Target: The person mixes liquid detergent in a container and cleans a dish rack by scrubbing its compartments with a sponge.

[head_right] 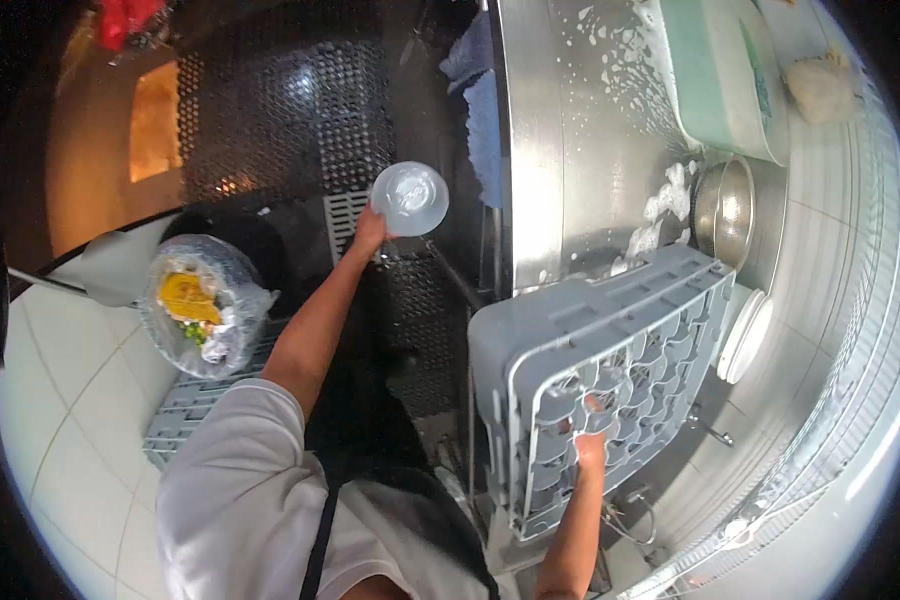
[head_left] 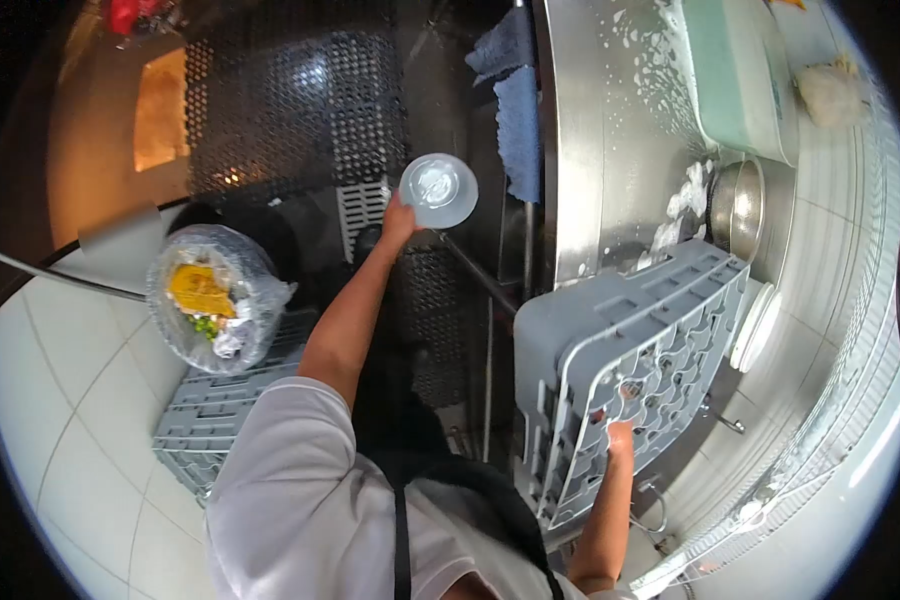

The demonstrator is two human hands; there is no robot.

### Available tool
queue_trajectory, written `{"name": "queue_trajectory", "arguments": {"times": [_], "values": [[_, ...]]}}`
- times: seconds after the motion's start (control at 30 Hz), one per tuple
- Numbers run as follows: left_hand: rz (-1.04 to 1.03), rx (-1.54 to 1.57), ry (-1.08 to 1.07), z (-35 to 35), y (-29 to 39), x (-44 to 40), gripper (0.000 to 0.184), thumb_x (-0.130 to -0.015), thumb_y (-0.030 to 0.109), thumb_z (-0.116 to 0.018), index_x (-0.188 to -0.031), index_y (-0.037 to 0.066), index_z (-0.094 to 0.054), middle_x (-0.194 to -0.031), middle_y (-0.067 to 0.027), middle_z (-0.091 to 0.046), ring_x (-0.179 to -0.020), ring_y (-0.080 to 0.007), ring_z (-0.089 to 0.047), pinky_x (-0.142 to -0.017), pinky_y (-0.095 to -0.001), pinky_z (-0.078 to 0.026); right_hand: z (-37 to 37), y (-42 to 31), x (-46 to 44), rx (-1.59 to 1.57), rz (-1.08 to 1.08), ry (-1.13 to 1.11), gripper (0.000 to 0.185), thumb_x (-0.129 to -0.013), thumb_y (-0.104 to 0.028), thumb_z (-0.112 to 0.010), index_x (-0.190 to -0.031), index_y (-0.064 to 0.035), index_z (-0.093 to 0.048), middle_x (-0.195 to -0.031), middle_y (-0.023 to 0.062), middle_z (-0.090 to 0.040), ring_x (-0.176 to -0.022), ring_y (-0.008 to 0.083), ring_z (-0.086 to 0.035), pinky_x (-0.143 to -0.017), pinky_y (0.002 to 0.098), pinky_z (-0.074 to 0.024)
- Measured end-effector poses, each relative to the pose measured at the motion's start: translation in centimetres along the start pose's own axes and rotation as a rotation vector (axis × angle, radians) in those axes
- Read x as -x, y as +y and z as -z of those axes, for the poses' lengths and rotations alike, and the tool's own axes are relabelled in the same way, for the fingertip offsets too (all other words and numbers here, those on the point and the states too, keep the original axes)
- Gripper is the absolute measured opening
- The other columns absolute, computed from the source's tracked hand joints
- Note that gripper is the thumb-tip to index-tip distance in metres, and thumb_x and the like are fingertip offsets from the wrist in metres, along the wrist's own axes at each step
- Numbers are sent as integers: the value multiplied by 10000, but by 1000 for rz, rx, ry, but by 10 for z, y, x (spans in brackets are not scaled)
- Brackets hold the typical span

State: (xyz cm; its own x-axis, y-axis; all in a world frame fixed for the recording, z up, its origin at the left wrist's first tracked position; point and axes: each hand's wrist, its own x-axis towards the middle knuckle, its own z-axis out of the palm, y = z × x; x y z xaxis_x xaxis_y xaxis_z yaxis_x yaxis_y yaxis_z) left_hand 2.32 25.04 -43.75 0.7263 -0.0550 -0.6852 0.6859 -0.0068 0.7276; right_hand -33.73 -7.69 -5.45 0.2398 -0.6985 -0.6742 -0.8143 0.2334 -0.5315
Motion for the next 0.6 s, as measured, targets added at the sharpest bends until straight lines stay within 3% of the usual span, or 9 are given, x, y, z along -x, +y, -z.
{"name": "queue_trajectory", "arguments": {"times": [0.13, 0.23, 0.27, 0.3, 0.37, 0.43, 0.47, 0.53, 0.6], "values": [[-239, -406, 158, 99, 34, 55, 528, -877, 43, -458, -1405, 33, -488, -1078, -254, -682, -966, -362, -709, -744, -458, -600, -20, -24, 4, 260, 338, -242, 311, -896, -195, -696, -1153, -24, -655, -957, 34, -679, -810, 177, -648, -743, 357, -535], [-387, -585, 189, 153, 86, 107, 216, -894, 93, -479, -995, -42, -613, -894, -247, -659, -802, -364, -652, -724, -477, -509, -1, -6, -22, 647, 968, -193, 356, -828, -90, -648, -1167, 17, -634, -943, 94, -697, -787, 226, -655, -734, 373, -545], [-462, -750, 184, 178, 102, 108, 257, -899, 118, -490, -764, -56, -623, -808, -237, -637, -734, -367, -615, -678, -489, -473, -4, -34, 11, 766, 749, -172, 395, -832, -119, -649, -1201, 21, -626, -1062, 177, -679, -928, 283, -650, -847, 389, -522], [-672, -1041, 192, 225, 65, 56, 272, -908, 133, -491, -762, -62, -611, -795, -232, -627, -731, -364, -608, -669, -494, -460, -9, -65, 46, 901, 530, -159, 435, -837, -148, -649, -1235, 25, -619, -1181, 260, -661, -1069, 340, -645, -960, 406, -499], [-430, -667, 212, 243, 158, 117, 267, -914, 175, -523, -806, -37, -642, -798, -135, -642, -725, -279, -573, -674, -483, -455, 5, -68, 106, 714, 826, 41, 418, -906, -177, -640, -1301, -42, -622, -1365, 201, -597, -1266, 361, -570, -1057, 465, -459], [-545, -514, 243, 224, 231, 206, 356, -934, 215, -495, -1049, -43, -712, -936, -137, -690, -849, -271, -600, -796, -437, -494, 30, -34, 142, 575, 974, 309, 412, -930, -248, -662, -1304, -79, -629, -1402, 159, -580, -1296, 341, -550, -1069, 460, -457], [-556, -411, 51, 226, 264, 221, 456, -944, 187, -485, -1298, -92, -556, -1252, -232, -588, -1048, -333, -623, -859, -454, -573, 48, -25, 176, 446, 935, 332, 400, -920, -215, -642, -1296, -78, -636, -1403, 181, -570, -1304, 337, -540, -1093, 452, -436], [-575, -255, -66, 214, 313, 251, 541, -910, 146, -479, -1391, -104, -498, -1327, -261, -549, -1122, -361, -603, -882, -471, -600, 81, 33, 200, 284, 934, 479, 346, -930, -249, -621, -1223, -68, -655, -1373, 168, -590, -1284, 349, -544, -1059, 466, -461], [-770, -325, -83, 130, 332, 396, 599, -895, 168, -484, -1460, -33, -469, -1372, -245, -533, -1181, -361, -582, -879, -456, -588, 110, 110, 213, 190, 805, 659, 329, -923, -243, -617, -1202, -76, -665, -1341, 161, -608, -1242, 345, -571, -1031, 464, -478]]}}
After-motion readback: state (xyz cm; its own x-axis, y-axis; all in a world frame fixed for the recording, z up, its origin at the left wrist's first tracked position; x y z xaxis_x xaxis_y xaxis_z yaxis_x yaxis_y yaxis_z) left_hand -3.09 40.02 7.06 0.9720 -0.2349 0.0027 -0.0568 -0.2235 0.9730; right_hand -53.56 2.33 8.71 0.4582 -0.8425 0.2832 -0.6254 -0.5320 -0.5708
